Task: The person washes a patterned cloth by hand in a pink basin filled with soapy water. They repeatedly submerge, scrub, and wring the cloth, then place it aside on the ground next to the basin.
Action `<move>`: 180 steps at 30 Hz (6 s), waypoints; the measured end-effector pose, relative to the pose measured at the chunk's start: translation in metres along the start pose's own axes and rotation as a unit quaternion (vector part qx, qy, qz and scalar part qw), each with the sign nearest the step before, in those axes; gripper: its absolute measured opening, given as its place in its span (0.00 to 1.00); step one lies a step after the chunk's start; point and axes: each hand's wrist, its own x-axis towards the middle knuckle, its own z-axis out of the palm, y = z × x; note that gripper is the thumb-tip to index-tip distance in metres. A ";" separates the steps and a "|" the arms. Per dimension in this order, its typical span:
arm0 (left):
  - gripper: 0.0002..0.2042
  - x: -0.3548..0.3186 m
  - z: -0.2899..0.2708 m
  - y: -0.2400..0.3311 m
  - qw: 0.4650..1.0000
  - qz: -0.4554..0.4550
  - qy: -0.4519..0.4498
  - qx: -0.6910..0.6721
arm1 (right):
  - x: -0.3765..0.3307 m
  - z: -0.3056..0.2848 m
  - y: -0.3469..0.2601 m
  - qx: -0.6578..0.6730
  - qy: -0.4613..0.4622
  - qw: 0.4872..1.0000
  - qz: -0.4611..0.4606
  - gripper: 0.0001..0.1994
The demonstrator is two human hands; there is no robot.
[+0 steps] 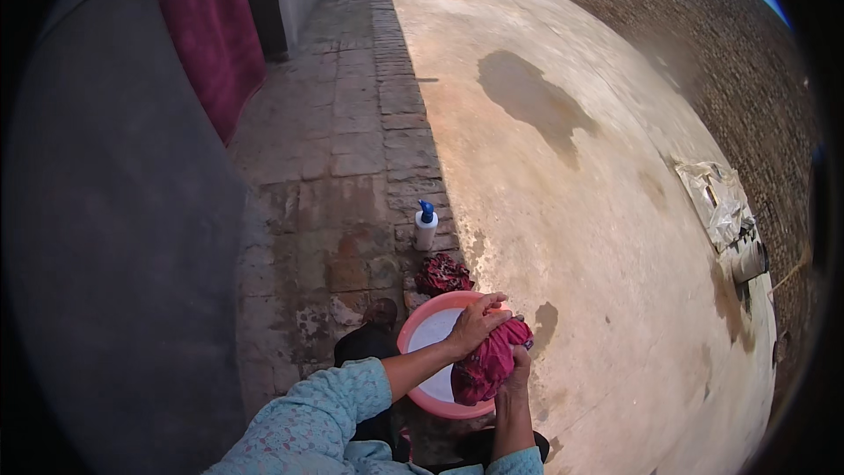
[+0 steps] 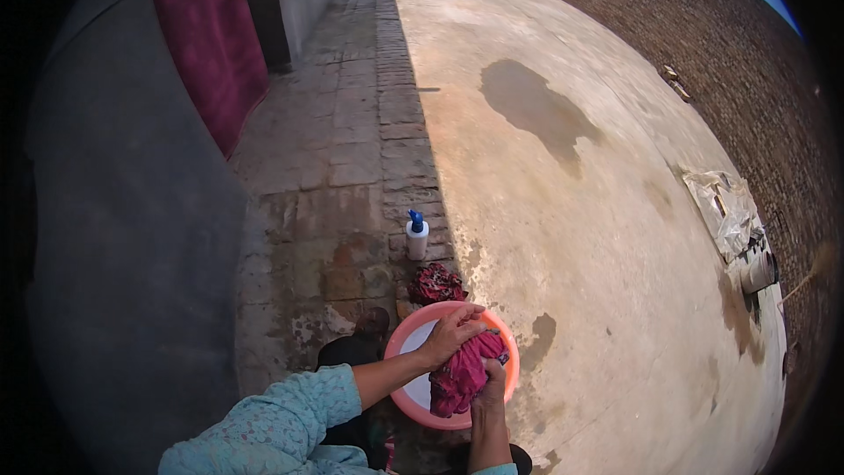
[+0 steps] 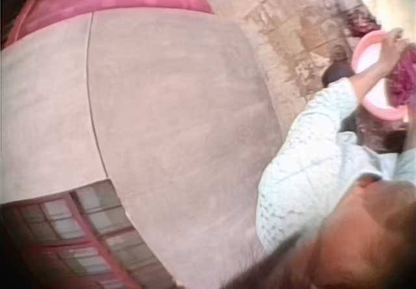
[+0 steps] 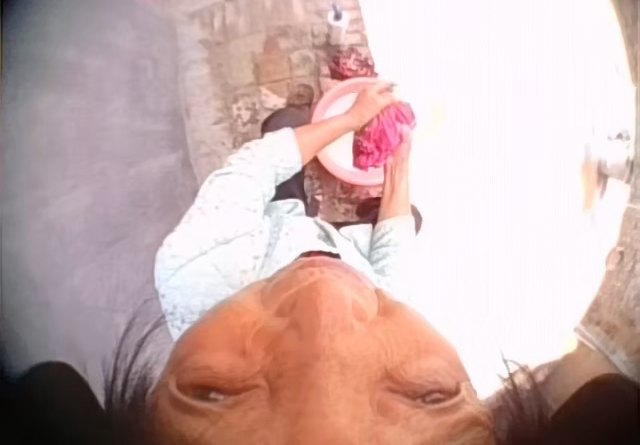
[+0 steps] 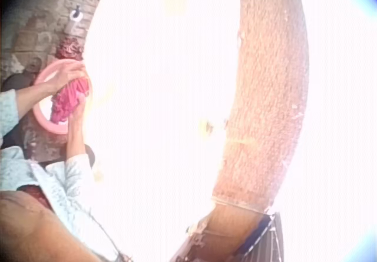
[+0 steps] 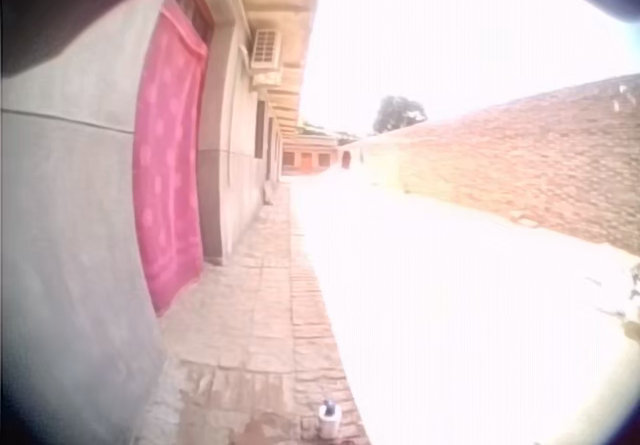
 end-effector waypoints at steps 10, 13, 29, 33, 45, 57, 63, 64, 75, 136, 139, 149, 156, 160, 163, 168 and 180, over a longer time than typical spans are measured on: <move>0.28 -0.034 0.023 -0.013 0.854 -0.316 -0.198 -0.362 | 0.010 0.028 -0.028 -0.364 0.188 0.841 -0.354 0.12; 0.28 -0.034 0.026 0.002 0.856 -0.321 -0.203 -0.350 | 0.015 0.013 -0.034 -0.467 0.171 0.768 -0.403 0.13; 0.10 -0.032 0.027 0.002 0.912 -0.234 -0.060 -0.330 | 0.011 0.019 -0.026 -0.336 0.179 0.887 -0.263 0.09; 0.08 -0.024 0.021 0.004 0.934 -0.216 -0.034 -0.282 | 0.008 0.030 -0.014 -0.212 0.138 0.944 -0.212 0.10; 0.14 -0.033 0.031 -0.010 0.959 -0.228 -0.007 -0.167 | 0.024 0.002 -0.021 -0.320 0.224 0.902 -0.183 0.09; 0.14 -0.026 0.027 -0.014 0.954 -0.195 -0.023 -0.226 | 0.008 0.037 -0.014 -0.437 0.169 0.823 -0.322 0.08; 0.10 -0.017 0.020 -0.018 0.986 -0.132 -0.001 -0.098 | 0.008 0.026 0.001 -0.417 0.223 0.811 -0.345 0.08; 0.11 -0.010 0.014 -0.017 0.990 -0.130 -0.003 -0.045 | -0.012 0.047 0.005 -0.491 0.163 0.775 -0.364 0.08; 0.06 -0.018 0.029 0.029 0.981 -0.113 -0.142 -0.063 | 0.022 -0.029 -0.011 -0.026 -0.003 0.999 -0.031 0.17; 0.14 0.001 -0.004 -0.003 0.936 -0.226 -0.056 -0.264 | -0.033 0.076 0.015 -0.602 0.070 0.666 -0.435 0.12; 0.15 -0.020 0.013 0.003 0.916 -0.230 -0.063 -0.323 | 0.005 0.038 -0.009 -0.566 0.123 0.719 -0.383 0.09; 0.12 0.010 -0.007 -0.033 0.910 -0.136 -0.169 -0.353 | -0.038 0.093 0.002 -0.665 0.004 0.554 -0.500 0.10; 0.15 -0.018 0.013 0.003 0.951 -0.149 -0.151 -0.227 | 0.008 0.029 -0.027 -0.370 0.128 0.869 -0.301 0.20; 0.11 -0.011 0.007 0.018 0.945 -0.146 -0.202 -0.210 | 0.013 0.024 -0.047 -0.104 -0.056 0.991 -0.065 0.28; 0.08 0.002 0.000 0.016 0.967 -0.072 -0.175 -0.169 | 0.012 0.018 -0.028 -0.027 -0.053 0.998 -0.034 0.30; 0.07 0.010 -0.018 -0.027 0.975 0.152 -0.045 0.153 | -0.005 0.057 -0.007 -0.498 0.050 0.787 -0.360 0.15; 0.19 0.013 -0.001 -0.024 0.579 -0.188 -0.416 -0.676 | -0.024 0.068 0.010 -0.636 0.023 0.613 -0.468 0.15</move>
